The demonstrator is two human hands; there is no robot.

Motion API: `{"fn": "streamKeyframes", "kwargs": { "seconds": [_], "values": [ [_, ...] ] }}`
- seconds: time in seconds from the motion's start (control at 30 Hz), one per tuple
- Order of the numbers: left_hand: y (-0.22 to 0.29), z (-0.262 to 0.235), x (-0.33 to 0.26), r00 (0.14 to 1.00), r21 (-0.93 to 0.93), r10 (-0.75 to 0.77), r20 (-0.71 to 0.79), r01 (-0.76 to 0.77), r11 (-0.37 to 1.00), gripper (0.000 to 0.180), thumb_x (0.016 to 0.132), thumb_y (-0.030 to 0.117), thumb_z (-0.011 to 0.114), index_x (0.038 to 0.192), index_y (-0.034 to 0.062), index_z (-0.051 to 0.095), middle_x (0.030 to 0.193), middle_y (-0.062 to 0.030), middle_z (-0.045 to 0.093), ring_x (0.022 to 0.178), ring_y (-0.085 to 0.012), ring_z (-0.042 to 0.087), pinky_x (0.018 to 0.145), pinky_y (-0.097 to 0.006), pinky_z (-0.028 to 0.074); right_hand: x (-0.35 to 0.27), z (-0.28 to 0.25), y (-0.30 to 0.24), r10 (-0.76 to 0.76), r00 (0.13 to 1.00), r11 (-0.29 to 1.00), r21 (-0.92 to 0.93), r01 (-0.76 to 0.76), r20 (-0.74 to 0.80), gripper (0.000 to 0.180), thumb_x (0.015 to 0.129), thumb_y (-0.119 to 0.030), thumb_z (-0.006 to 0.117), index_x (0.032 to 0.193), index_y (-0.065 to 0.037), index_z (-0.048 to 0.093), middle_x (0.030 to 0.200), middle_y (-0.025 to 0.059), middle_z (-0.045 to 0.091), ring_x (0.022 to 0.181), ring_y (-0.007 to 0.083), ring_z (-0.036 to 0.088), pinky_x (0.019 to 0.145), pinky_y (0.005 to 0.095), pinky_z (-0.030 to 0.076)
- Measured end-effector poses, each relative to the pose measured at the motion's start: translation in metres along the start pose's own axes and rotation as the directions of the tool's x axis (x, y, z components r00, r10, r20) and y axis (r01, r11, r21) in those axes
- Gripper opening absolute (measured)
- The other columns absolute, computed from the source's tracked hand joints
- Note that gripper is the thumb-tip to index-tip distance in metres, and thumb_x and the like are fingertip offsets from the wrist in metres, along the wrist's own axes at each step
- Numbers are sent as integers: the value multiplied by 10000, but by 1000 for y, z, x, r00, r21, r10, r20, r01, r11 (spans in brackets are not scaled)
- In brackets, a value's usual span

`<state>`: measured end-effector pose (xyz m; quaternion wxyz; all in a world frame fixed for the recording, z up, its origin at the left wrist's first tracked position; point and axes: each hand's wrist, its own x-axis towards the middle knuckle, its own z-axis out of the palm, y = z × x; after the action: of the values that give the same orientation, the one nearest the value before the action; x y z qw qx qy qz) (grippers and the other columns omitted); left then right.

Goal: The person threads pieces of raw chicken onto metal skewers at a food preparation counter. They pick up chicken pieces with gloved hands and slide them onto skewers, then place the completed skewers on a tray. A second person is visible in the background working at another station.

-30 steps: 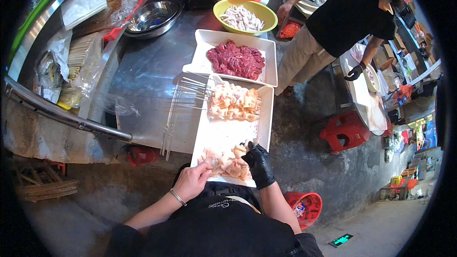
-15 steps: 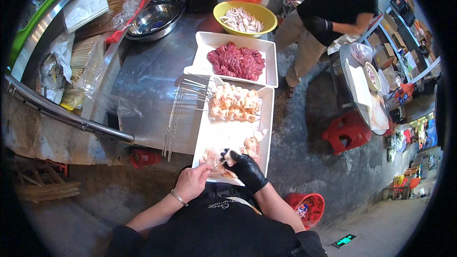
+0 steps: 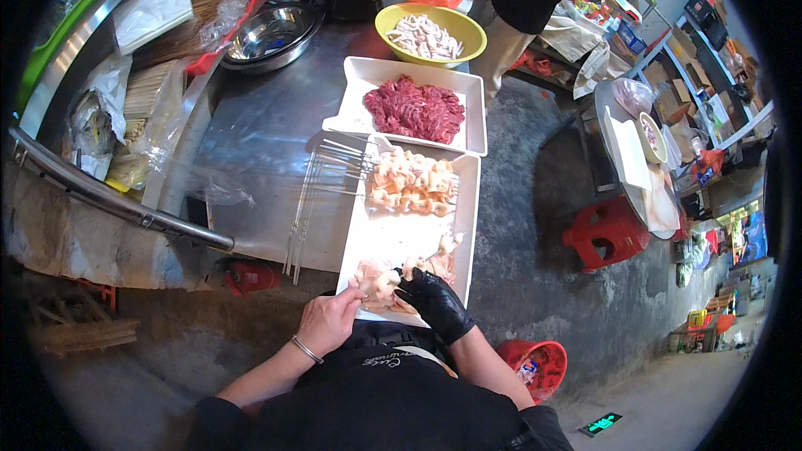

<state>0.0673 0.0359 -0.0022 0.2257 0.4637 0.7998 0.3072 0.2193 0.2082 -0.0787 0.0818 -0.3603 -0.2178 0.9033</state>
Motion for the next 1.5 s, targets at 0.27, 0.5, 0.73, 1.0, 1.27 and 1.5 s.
{"fn": "streamKeyframes", "kwargs": {
  "seconds": [0.27,0.5,0.73,1.0,1.27,1.5],
  "values": [
    [-8,-19,-11,998,-7,-58,16,58,998,157,881,170,565,987,121,669,735,-175,646,704,-354,646,633,-445,509,19,-18,-23,-200,979,980,9,201,-47,347,952,-251,570,1206,-15,562,1086,93,630,1021,222,619,910,349,509],
    [-24,-54,-16,983,-47,-117,-144,111,993,150,892,158,581,980,105,691,694,-159,634,614,-313,638,558,-380,486,35,7,4,-368,822,104,-859,501,435,203,868,-87,602,1041,-33,693,944,119,705,888,282,676,804,338,533],
    [-30,-57,-18,970,-94,-161,-181,146,985,158,894,126,579,988,50,680,773,-154,663,620,-259,642,568,-338,473,63,19,19,78,591,-656,-404,637,803,196,804,-139,543,903,-146,712,978,51,678,884,233,629,726,379,502],
    [-25,-64,-21,970,-208,-233,-71,214,954,155,902,127,575,990,53,678,717,-148,652,565,-264,625,542,-322,472,66,-9,18,-300,938,621,-711,329,172,242,925,-166,594,1136,-62,650,927,44,657,878,182,628,786,296,505],
    [-16,-51,-18,985,-158,-153,76,164,974,169,902,171,594,1004,72,686,753,-165,651,666,-305,656,605,-350,498,44,-44,-22,-620,780,660,-483,576,82,199,910,-175,636,1090,-91,626,965,39,633,828,140,618,777,285,532],
    [-14,-54,-13,989,-126,-125,73,134,983,182,900,171,594,1019,80,697,837,-166,674,725,-316,667,646,-357,517,35,-49,-37,-316,945,940,106,324,-88,265,906,-288,644,1107,-118,613,988,1,673,892,146,649,816,290,539]
  ]
}}
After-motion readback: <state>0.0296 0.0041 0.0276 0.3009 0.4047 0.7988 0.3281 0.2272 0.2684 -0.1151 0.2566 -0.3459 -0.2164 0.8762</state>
